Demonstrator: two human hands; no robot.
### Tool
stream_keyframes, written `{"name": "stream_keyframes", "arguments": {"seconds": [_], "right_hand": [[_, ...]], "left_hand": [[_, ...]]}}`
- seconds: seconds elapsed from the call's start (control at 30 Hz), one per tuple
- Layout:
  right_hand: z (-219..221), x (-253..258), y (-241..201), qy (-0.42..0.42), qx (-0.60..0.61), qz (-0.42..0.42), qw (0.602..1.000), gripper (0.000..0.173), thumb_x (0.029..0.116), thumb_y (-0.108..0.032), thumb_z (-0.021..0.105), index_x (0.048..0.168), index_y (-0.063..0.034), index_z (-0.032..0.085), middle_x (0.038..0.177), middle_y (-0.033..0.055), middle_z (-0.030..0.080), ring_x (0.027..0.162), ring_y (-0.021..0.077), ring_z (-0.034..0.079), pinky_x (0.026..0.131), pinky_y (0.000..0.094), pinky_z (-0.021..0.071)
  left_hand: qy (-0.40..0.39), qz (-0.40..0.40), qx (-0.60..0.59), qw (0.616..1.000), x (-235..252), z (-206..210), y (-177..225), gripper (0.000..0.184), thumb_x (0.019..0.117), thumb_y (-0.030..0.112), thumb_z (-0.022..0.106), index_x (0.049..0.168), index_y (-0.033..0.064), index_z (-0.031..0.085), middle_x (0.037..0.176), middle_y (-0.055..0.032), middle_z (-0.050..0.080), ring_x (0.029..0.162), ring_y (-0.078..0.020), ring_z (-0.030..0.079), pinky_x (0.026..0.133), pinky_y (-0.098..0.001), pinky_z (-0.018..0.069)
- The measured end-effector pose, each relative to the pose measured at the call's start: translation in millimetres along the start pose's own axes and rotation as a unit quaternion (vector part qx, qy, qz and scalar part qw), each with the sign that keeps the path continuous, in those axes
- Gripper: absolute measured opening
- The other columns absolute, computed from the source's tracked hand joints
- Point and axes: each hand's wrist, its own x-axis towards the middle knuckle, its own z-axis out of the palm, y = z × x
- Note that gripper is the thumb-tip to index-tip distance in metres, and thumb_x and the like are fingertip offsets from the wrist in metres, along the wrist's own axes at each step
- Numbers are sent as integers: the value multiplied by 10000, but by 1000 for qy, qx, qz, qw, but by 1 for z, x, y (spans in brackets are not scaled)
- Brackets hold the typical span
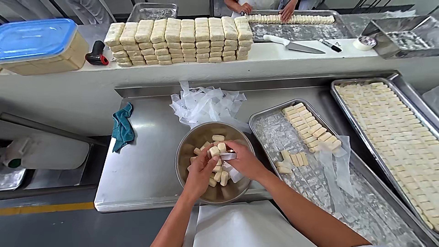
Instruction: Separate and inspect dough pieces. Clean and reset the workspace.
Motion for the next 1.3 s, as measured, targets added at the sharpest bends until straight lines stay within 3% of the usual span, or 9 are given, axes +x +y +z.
{"name": "stream_keyframes", "arguments": {"seconds": [0.23,0.43,0.63,0.73,0.9,1.0,1.13,1.2,1.3], "right_hand": [[10,0,-2,30,-46,-22,998,323,957,-85,686,1263,3,633,1131,140,678,1038,201,671,931,374,561],[23,-1,9,124,-111,-28,986,350,928,-86,718,1244,32,623,1086,176,657,951,254,682,848,412,587],[-15,10,14,7,-255,51,966,334,1057,-127,544,1357,-9,630,1164,198,693,1040,356,691,933,539,551],[-25,7,21,2,-237,61,970,289,1045,-75,516,1269,-54,698,962,150,730,881,314,705,821,544,563],[0,-5,47,-161,-303,175,923,343,1054,-323,565,1313,-127,674,1068,156,723,1015,346,693,897,581,537],[13,-11,58,-204,-333,179,903,270,1058,-252,538,1181,-54,673,1047,197,703,1034,389,677,883,585,517],[-24,-10,13,-35,-164,140,976,171,1015,-125,590,1128,-36,683,902,149,687,830,290,680,753,525,556],[-44,-11,-10,90,-60,49,993,120,948,-84,588,1025,-53,675,773,50,638,638,142,594,574,360,507],[-55,-4,-34,234,-32,-50,970,99,914,-148,579,969,-107,650,717,-68,607,585,-16,545,517,187,464]], "left_hand": [[90,72,138,984,6,10,5,257,988,160,672,1231,78,662,964,-15,732,843,-82,703,787,-293,599],[164,132,208,955,9,14,-5,293,964,194,707,1207,36,669,982,-42,746,841,-93,717,800,-307,607],[156,28,124,980,3,-9,-3,396,997,121,544,1388,64,518,1012,-92,689,746,-152,696,650,-330,608],[147,-45,156,976,3,-23,-15,461,999,63,558,1450,86,464,1146,-112,666,785,-195,691,671,-377,597],[128,-108,263,950,4,-32,-43,443,1002,99,565,1438,60,502,1221,-135,662,894,-239,683,801,-463,574],[71,-143,327,932,3,-35,-45,428,1011,121,562,1434,68,532,1294,-143,653,1103,-281,670,953,-520,535],[60,-143,350,924,0,-39,-44,398,995,143,620,1386,72,596,1309,-151,644,1188,-304,637,1004,-556,503],[73,-114,283,950,-2,-39,-47,354,997,118,602,1344,51,618,1269,-133,669,1165,-254,652,1008,-501,520],[85,-49,82,992,-1,-26,-43,378,1029,135,527,1382,4,543,1269,-133,665,1114,-213,679,941,-415,576]]}}
